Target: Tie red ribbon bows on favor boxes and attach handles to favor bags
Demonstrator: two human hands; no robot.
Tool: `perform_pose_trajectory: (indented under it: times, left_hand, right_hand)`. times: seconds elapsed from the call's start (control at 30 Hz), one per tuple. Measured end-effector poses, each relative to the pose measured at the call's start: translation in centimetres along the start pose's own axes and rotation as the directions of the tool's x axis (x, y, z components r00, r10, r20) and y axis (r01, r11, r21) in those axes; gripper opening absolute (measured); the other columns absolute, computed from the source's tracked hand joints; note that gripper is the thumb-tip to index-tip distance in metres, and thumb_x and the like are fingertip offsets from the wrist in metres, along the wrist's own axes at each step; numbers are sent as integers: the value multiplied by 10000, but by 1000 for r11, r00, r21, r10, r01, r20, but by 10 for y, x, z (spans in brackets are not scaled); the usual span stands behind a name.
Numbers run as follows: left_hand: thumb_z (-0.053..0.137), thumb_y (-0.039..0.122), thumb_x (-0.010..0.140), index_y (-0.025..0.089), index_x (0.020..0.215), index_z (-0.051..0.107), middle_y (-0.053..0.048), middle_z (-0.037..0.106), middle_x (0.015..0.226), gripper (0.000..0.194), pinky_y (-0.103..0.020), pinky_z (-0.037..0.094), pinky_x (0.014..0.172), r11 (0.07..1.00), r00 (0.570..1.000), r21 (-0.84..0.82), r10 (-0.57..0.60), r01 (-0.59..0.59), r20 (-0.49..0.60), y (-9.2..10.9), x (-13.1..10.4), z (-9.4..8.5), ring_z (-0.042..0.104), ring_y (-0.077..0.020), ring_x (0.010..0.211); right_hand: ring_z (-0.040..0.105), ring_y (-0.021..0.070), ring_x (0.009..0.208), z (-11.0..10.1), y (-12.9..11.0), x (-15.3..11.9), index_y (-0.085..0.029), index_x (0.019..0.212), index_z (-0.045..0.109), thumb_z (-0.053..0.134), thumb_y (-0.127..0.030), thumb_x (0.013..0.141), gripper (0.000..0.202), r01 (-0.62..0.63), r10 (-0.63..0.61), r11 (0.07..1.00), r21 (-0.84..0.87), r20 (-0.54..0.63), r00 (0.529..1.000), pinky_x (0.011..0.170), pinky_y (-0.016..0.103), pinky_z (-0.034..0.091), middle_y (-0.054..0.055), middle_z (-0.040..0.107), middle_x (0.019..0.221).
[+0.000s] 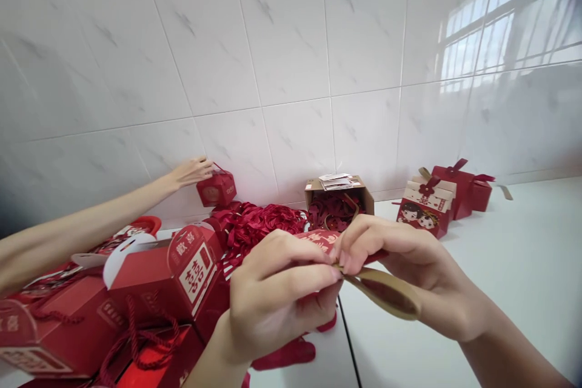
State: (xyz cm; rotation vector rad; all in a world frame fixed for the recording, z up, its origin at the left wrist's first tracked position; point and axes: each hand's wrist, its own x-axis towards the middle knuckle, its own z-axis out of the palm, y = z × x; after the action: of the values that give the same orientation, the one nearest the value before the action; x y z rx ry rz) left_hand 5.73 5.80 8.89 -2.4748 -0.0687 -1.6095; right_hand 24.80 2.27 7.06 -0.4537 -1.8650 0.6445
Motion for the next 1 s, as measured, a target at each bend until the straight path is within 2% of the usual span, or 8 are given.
perform_pose_trajectory:
  times: [0.17,0.3,0.47,0.8,0.9,1.0]
  left_hand:
    - [721,1,640,173,808,630,-35,694,679,257,-251,521,548,999,1000,-41,-25,24,-15,-1,-2,5,654,-139,590]
    - [715,-4,638,185,821,610,-41,702,682,283,-259,510,554,996,998,-56,-65,64,-8,-1,-4,7,659,-145,597]
    - [718,2,633,198,835,596,-39,708,686,307,-260,505,549,997,997,-36,-71,71,-17,0,-5,7,654,-138,574]
    - [707,24,663,182,818,612,-45,709,674,241,-263,500,580,996,993,28,-86,89,-80,-2,-4,5,661,-134,585]
    - [712,47,679,188,801,623,-24,706,678,206,-260,510,624,986,982,-2,-167,167,-86,0,-6,9,668,-132,626]
    - [710,88,687,187,808,620,-15,701,725,181,-247,530,654,928,926,-99,-368,360,-81,3,-7,13,660,-129,672]
  right_hand:
    - [622,184,894,-3,1,0,-238,1006,611,574,-126,851,195,-8,9,1000,-17,29,1000,768,310,543,56,628,947]
    - [614,177,894,-3,0,2,-234,1064,609,592,-65,808,308,29,-22,988,-152,44,999,755,286,531,54,626,989]
    - [609,178,866,-1,4,5,-237,1033,610,630,-98,811,262,43,-41,976,-213,15,999,724,291,529,47,632,959]
    - [595,177,936,8,14,5,-250,944,594,573,-123,868,149,39,-53,988,-149,-91,994,710,263,547,45,592,962]
    - [586,160,924,8,17,6,-240,964,599,546,-101,880,171,106,-128,972,-210,-93,987,727,251,527,42,598,950]
    - [572,149,939,6,19,7,-234,967,602,525,-91,896,177,130,-159,957,-258,-98,982,753,242,510,38,605,937]
